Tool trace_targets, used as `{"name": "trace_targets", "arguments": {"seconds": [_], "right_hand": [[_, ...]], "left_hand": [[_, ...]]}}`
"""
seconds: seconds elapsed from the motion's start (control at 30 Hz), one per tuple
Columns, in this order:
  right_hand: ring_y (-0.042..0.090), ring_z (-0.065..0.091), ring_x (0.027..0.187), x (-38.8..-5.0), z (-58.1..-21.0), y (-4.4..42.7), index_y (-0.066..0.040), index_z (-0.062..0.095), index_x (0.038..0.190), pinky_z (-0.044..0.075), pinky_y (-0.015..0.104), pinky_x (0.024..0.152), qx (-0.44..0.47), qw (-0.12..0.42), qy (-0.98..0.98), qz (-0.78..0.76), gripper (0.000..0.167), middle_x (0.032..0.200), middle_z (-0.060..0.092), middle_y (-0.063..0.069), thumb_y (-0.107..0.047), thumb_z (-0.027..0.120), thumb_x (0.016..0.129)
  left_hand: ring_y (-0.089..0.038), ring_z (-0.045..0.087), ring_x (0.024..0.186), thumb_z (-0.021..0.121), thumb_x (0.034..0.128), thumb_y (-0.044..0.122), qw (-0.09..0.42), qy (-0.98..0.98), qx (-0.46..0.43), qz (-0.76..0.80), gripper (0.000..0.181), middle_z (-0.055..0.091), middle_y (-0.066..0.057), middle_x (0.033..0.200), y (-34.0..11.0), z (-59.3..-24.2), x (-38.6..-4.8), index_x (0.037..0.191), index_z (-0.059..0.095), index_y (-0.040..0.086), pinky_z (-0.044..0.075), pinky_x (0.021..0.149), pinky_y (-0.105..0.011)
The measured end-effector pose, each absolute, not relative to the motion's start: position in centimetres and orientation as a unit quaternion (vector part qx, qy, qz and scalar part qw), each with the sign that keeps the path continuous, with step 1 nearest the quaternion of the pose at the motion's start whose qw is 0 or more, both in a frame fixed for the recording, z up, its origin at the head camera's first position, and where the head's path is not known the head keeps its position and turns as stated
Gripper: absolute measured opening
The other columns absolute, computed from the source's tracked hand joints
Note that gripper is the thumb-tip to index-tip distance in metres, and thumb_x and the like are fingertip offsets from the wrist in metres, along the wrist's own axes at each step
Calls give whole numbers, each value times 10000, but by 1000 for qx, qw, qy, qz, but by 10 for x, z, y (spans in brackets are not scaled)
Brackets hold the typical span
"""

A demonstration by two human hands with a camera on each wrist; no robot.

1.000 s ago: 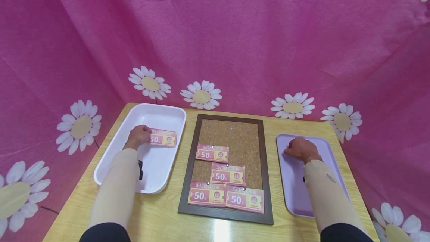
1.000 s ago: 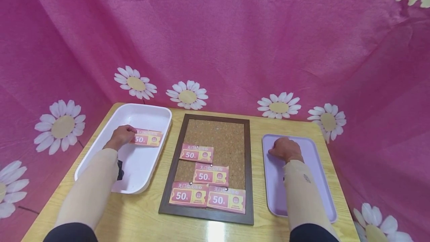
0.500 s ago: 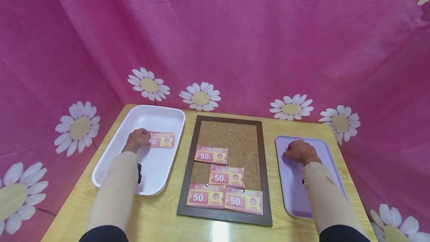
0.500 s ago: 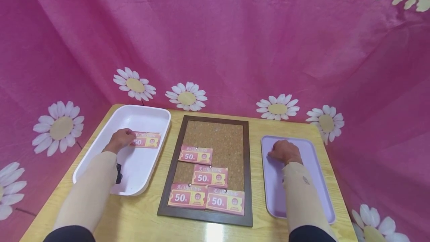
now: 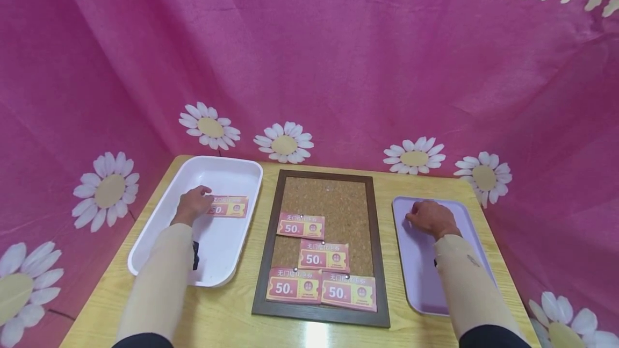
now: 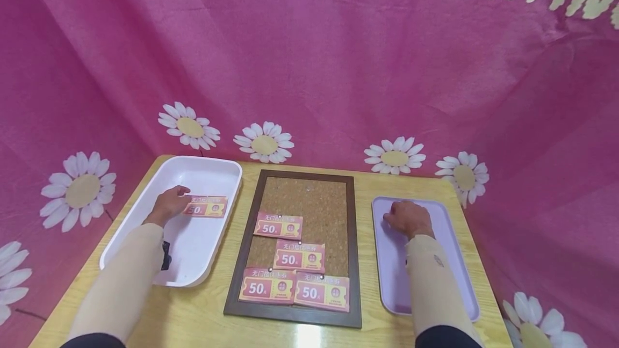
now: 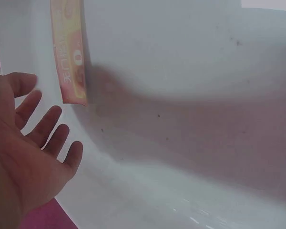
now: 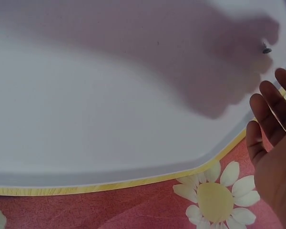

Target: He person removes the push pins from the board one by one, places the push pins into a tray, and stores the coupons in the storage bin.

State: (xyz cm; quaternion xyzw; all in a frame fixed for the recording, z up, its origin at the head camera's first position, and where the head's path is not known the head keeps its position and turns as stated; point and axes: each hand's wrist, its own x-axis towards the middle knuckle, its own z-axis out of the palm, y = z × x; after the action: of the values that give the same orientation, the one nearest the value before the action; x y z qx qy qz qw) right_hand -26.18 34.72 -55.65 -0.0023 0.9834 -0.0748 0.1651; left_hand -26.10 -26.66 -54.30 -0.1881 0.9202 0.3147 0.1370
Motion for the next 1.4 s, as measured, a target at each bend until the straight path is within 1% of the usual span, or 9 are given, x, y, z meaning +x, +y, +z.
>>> {"name": "trace_targets", "arguments": {"seconds": [0.1, 0.2, 0.27, 0.4, 0.5, 0.6, 0.8, 1.13, 1.4], "right_hand": [[283, 585, 795, -260, -556, 348, -69, 634, 1187, 492, 494, 748, -14, 135, 989, -61, 458, 1024, 673, 165, -406, 521, 898], [352, 615, 864, -259, -556, 348, -79, 593, 1261, 486, 559, 807, -23, 110, 992, -52, 503, 1162, 630, 229, -431, 483, 918], [409, 623, 932, -258, -557, 348, -84, 564, 1297, 472, 587, 839, -26, 99, 993, -50, 528, 1227, 600, 255, -446, 463, 927], [490, 562, 1105, -256, -559, 347, -104, 501, 1373, 433, 623, 914, -22, 93, 994, -54, 571, 1325, 540, 282, -471, 448, 939], [510, 494, 1196, -255, -560, 346, -113, 448, 1417, 392, 643, 965, -17, 98, 993, -62, 607, 1373, 494, 291, -496, 441, 946], [511, 456, 1237, -255, -561, 345, -110, 431, 1429, 366, 653, 991, -14, 101, 992, -68, 617, 1393, 473, 293, -500, 433, 951], [503, 446, 1253, -253, -561, 340, -88, 465, 1403, 373, 650, 984, -17, 101, 992, -73, 595, 1391, 476, 293, -476, 432, 953], [495, 519, 1177, -257, -559, 333, -111, 477, 1390, 411, 637, 948, -32, 97, 992, -73, 576, 1345, 527, 267, -493, 425, 963], [455, 569, 1131, -260, -554, 318, -96, 496, 1367, 454, 592, 901, -66, 84, 989, -99, 543, 1288, 581, 238, -459, 452, 965]], "left_hand": [[-447, 383, 1296, 401, 977, 370, 120, 934, -171, 288, 560, 428, -253, 1447, -266, -543, -262, 1451, 390, 72, 305, 1086, -590], [-473, 347, 1311, 378, 984, 418, 103, 953, -142, 246, 588, 427, -241, 1456, -265, -543, -262, 1473, 363, 90, 258, 1077, -642], [-486, 348, 1302, 350, 989, 442, 95, 966, -115, 212, 605, 428, -244, 1455, -264, -543, -261, 1478, 352, 85, 261, 1057, -663], [-490, 353, 1300, 300, 996, 468, 93, 976, -88, 176, 632, 415, -251, 1462, -262, -541, -258, 1489, 325, 73, 285, 1041, -664], [-480, 341, 1313, 282, 998, 485, 97, 976, -87, 172, 646, 399, -243, 1476, -262, -541, -258, 1498, 307, 78, 278, 1048, -659], [-473, 336, 1318, 283, 997, 489, 102, 977, -85, 169, 646, 397, -238, 1479, -262, -541, -259, 1498, 308, 82, 273, 1044, -666], [-468, 360, 1318, 309, 993, 476, 109, 978, -66, 167, 610, 418, -232, 1463, -261, -544, -260, 1471, 361, 99, 295, 1015, -675], [-464, 423, 1286, 346, 987, 463, 83, 983, -32, 162, 578, 484, -217, 1419, -237, -535, -267, 1444, 419, 118, 346, 983, -653], [-449, 410, 1312, 343, 994, 464, 95, 979, -14, 180, 572, 469, -206, 1439, -218, -528, -269, 1451, 415, 128, 326, 1002, -651]]}}
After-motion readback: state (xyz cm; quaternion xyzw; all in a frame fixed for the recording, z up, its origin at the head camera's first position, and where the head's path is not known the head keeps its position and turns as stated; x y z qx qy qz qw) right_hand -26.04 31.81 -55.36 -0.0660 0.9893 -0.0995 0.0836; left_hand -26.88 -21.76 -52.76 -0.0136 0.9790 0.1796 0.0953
